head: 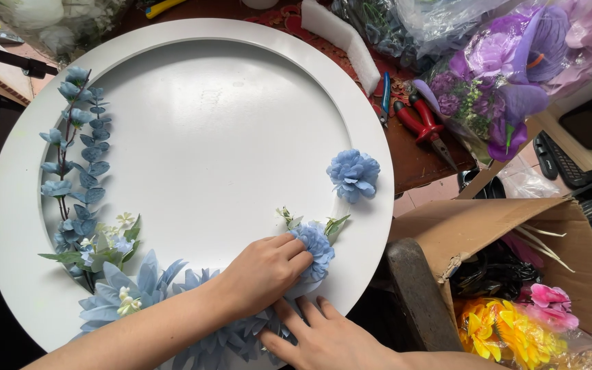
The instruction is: Arranging artificial flowers on a circular white frame to create a wreath
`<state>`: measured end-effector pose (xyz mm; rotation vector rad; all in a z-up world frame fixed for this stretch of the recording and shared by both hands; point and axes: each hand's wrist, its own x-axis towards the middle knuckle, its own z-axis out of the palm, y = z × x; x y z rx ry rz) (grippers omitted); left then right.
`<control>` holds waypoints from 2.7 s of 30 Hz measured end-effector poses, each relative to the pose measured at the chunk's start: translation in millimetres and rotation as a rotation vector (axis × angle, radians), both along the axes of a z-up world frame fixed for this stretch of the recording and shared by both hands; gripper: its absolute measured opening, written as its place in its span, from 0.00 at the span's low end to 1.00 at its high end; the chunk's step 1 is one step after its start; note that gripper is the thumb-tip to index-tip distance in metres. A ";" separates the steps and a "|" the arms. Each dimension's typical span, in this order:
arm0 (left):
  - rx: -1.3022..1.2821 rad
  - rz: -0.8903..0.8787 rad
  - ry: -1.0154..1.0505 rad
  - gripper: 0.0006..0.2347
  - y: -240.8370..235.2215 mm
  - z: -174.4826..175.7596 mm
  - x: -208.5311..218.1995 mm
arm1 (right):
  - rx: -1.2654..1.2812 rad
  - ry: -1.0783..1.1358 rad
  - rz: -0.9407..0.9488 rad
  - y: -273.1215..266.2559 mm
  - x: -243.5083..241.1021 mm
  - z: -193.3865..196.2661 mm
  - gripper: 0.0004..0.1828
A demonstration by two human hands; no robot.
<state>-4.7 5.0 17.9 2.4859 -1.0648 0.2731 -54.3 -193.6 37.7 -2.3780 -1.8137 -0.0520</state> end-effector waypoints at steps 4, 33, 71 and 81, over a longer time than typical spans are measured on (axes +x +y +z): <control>-0.021 -0.007 0.013 0.07 5.3 18.1 0.2 | -0.004 0.049 0.031 0.5 1.5 0.4 0.21; 0.052 -0.079 0.262 0.07 -14.9 -14.0 9.0 | -0.086 0.007 0.051 -1.8 1.3 -9.5 0.28; 0.066 0.050 0.302 0.16 -16.0 20.9 2.6 | 0.043 0.090 0.069 -0.3 8.0 4.1 0.21; -0.014 0.151 0.589 0.09 -6.5 33.4 4.8 | 0.052 0.083 0.065 3.9 12.3 16.2 0.20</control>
